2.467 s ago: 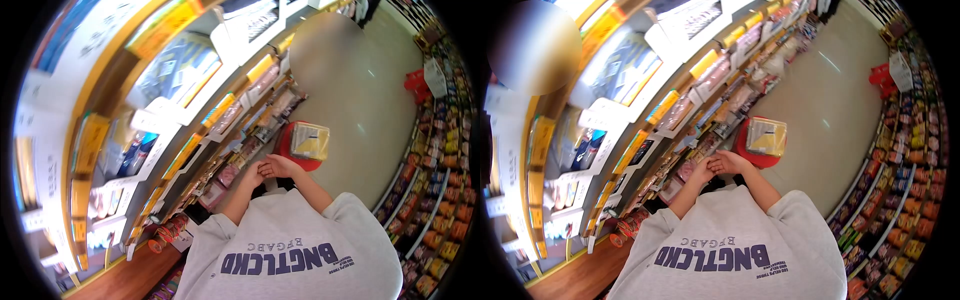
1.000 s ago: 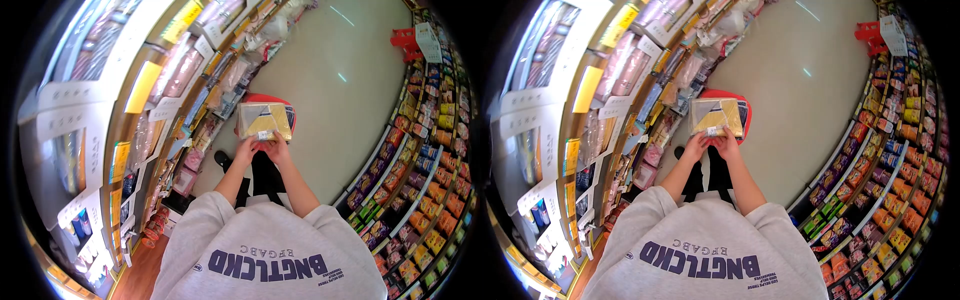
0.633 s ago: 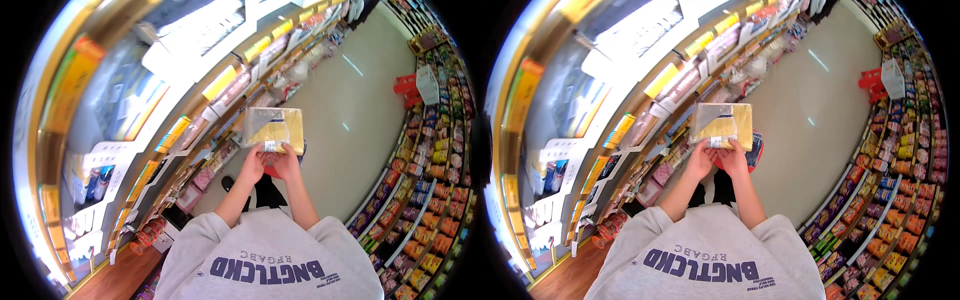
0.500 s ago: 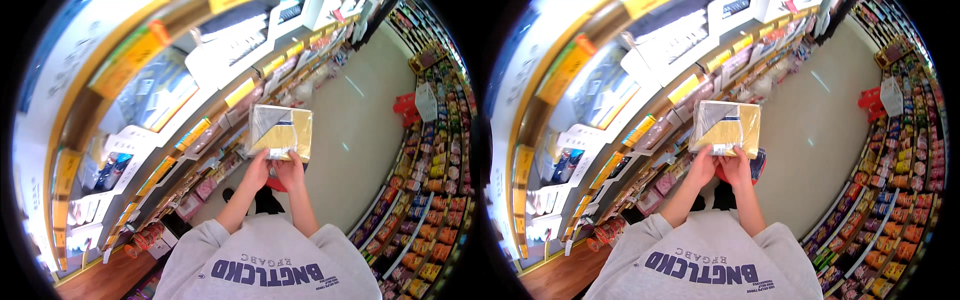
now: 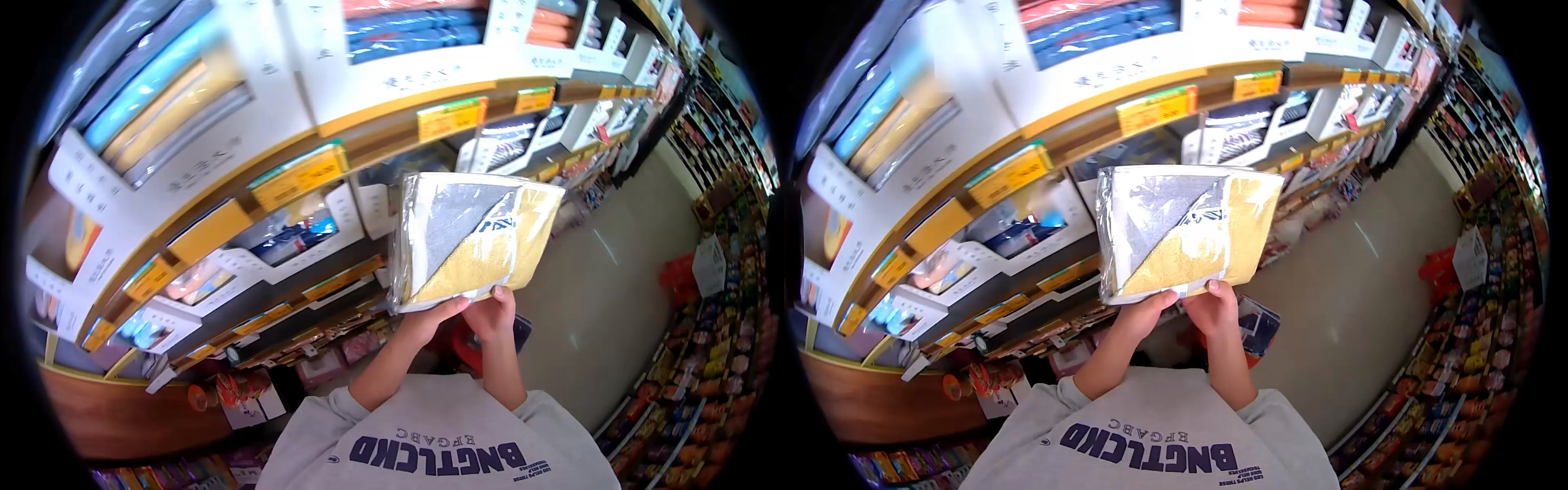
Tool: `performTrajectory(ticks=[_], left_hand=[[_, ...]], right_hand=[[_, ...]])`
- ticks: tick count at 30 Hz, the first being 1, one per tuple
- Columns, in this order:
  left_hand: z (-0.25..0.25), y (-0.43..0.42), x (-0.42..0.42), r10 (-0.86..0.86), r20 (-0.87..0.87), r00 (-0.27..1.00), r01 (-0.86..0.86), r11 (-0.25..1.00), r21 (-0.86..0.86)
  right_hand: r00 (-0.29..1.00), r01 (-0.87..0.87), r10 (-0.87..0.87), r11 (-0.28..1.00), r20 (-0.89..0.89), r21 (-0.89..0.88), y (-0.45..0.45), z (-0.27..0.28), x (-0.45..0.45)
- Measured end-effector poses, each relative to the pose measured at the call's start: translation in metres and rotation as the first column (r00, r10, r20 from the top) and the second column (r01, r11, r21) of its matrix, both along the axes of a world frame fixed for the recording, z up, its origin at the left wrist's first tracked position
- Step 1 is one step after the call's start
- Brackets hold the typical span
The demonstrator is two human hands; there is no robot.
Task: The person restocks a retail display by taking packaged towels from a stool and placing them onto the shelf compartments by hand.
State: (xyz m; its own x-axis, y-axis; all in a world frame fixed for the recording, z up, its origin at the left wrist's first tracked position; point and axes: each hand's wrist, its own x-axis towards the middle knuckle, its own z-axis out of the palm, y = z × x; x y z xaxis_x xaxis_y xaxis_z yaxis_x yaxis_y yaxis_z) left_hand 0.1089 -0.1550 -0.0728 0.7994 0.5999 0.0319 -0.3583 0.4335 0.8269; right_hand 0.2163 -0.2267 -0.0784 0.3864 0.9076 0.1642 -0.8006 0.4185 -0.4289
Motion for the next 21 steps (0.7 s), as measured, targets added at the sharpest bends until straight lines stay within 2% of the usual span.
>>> performTrajectory(ticks=[2,7,9,11,13,15,17,19,21], left_hand=[[0.006,0.004,-0.016,0.126,0.05,0.991,-0.128,0.992,0.023],[0.01,0.026,-0.058,0.185,0.04,0.982,-0.188,0.98,0.067],[0.012,0.029,-0.073,0.246,0.087,0.965,-0.258,0.947,0.19],[0.016,0.028,-0.088,0.308,0.066,0.949,-0.315,0.93,0.19],[0.008,0.033,-0.101,0.351,0.054,0.935,-0.347,0.872,0.346],[-0.002,0.039,-0.11,0.385,0.045,0.922,-0.372,0.849,0.376],[-0.009,0.042,-0.115,0.421,0.181,0.889,-0.451,0.875,0.176],[-0.015,0.052,-0.126,0.418,0.222,0.881,-0.463,0.86,0.214],[-0.024,0.057,-0.132,0.487,0.275,0.829,-0.497,0.867,-0.036]], right_hand=[[0.998,-0.064,0.064,0.997,0.002,0.035,0.015,0.008,-0.015],[0.974,-0.228,0.227,0.963,0.023,0.146,0.046,0.005,-0.042],[0.96,-0.278,0.265,0.937,0.089,0.212,0.055,0.001,-0.05],[0.947,-0.32,0.309,0.923,0.086,0.212,0.061,0.0,-0.057],[0.895,-0.445,0.434,0.853,0.1,0.274,0.069,0.004,-0.063],[0.883,-0.468,0.458,0.846,0.103,0.254,0.077,0.004,-0.07],[0.831,-0.556,0.549,0.811,0.096,0.181,0.089,-0.001,-0.076],[0.792,-0.611,0.598,0.767,0.125,0.196,0.105,0.001,-0.086],[0.763,-0.646,0.64,0.76,0.086,0.07,0.113,0.002,-0.099]])
